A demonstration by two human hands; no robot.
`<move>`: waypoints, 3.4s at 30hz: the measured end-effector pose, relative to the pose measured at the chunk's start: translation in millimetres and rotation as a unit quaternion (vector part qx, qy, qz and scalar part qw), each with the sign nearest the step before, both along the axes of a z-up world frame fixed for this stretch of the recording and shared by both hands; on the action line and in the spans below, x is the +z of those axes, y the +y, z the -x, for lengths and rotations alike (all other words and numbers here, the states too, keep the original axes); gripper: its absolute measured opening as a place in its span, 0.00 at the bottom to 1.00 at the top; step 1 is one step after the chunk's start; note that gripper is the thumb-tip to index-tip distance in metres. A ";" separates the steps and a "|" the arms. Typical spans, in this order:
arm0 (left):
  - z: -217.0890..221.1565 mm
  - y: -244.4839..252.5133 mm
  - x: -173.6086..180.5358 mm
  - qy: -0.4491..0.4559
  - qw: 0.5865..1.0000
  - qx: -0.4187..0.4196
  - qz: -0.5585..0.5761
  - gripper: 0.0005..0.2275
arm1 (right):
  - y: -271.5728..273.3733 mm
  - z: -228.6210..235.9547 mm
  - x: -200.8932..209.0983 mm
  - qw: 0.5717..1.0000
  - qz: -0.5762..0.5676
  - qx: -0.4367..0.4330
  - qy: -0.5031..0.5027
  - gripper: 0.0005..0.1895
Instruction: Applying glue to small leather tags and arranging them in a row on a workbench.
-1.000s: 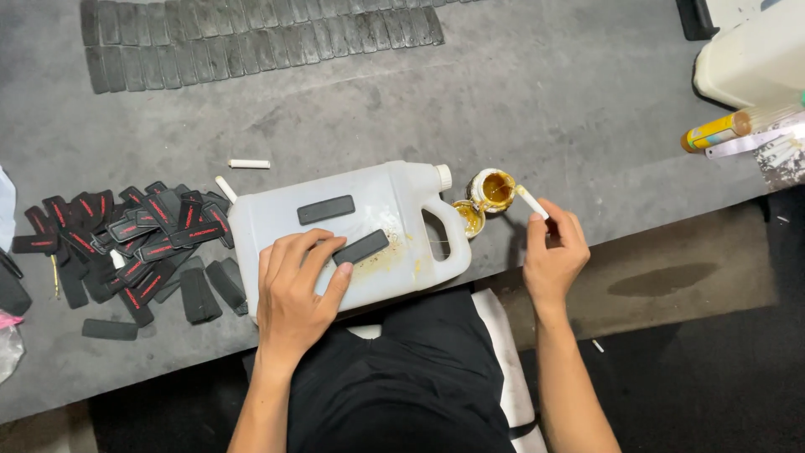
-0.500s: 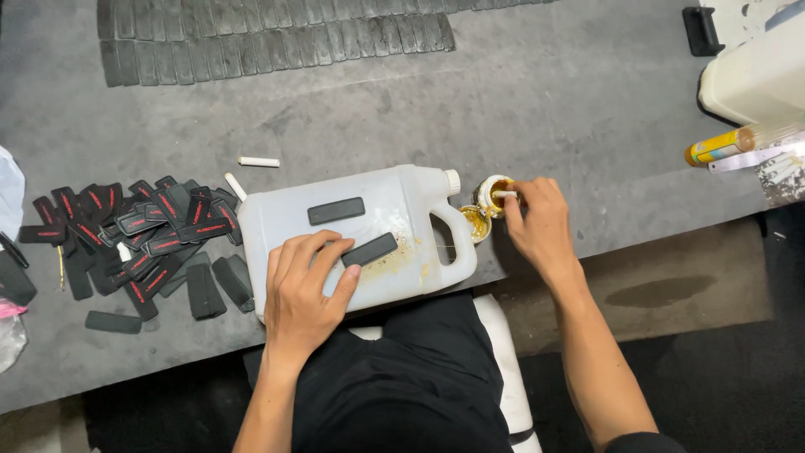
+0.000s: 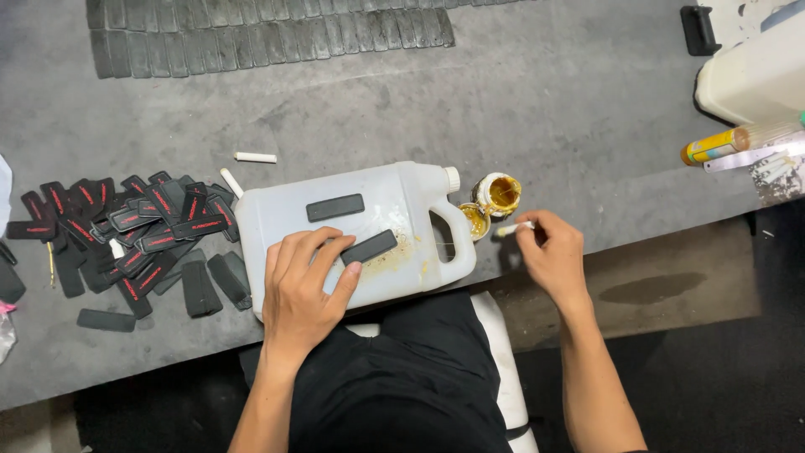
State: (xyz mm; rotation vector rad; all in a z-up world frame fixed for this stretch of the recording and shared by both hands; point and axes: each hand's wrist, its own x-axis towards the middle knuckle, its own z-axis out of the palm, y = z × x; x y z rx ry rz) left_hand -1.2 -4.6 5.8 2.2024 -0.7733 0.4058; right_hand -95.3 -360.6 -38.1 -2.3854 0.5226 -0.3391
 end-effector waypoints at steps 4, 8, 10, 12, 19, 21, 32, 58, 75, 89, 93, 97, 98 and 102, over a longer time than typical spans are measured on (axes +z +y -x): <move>0.4 1.6 -1.5 0.006 1.000 0.003 0.006 0.11 | -5.9 14.6 6.6 0.993 -0.110 -0.040 0.005 0.08; 2.1 2.0 3.8 0.014 1.000 -0.012 0.020 0.09 | 17.4 15.6 64.0 0.899 -0.365 -0.069 -0.232 0.08; 3.0 3.3 5.4 0.022 1.000 -0.014 0.016 0.09 | 32.2 16.5 85.7 0.868 -0.409 -0.063 -0.273 0.09; 2.9 4.3 4.1 0.019 0.999 -0.020 0.036 0.09 | 43.5 18.4 92.6 0.830 -0.443 -0.101 -0.324 0.11; -1.2 5.9 -11.8 -0.007 0.997 -0.012 0.078 0.08 | 129.0 -10.2 64.9 0.951 -0.185 0.011 -0.249 0.07; -1.3 5.3 -11.7 -0.010 0.996 -0.011 0.085 0.06 | 156.2 -22.6 68.1 0.966 -0.069 0.094 -0.230 0.04; -3.5 8.5 -5.2 0.024 0.988 -0.010 0.149 0.09 | 182.5 -41.8 60.2 0.951 0.137 0.170 -0.220 0.04; -4.5 17.0 -2.1 0.089 0.968 -0.026 0.234 0.12 | 196.6 -51.5 76.8 0.946 0.122 0.266 -0.141 0.04; -5.4 15.7 -4.9 0.088 0.969 -0.026 0.230 0.11 | 190.3 -31.2 67.1 0.947 0.151 0.228 -0.167 0.03; -5.9 16.5 -2.5 0.084 0.972 -0.031 0.219 0.11 | 174.7 -33.9 64.9 0.955 0.168 0.137 -0.200 0.03; -5.2 16.7 0.6 0.088 0.973 -0.033 0.213 0.11 | 196.2 -42.7 66.3 0.955 0.113 0.191 -0.197 0.04; -5.4 16.4 -0.9 0.092 0.972 -0.028 0.215 0.11 | 177.0 -49.9 64.0 0.947 0.173 0.181 -0.199 0.04; -5.3 16.2 -1.2 0.090 0.972 -0.028 0.216 0.11 | 169.5 -50.9 64.6 0.948 0.186 0.165 -0.196 0.03; -5.4 15.7 -0.3 0.090 0.973 -0.026 0.210 0.11 | 174.1 -54.5 79.6 0.955 0.124 0.206 -0.175 0.05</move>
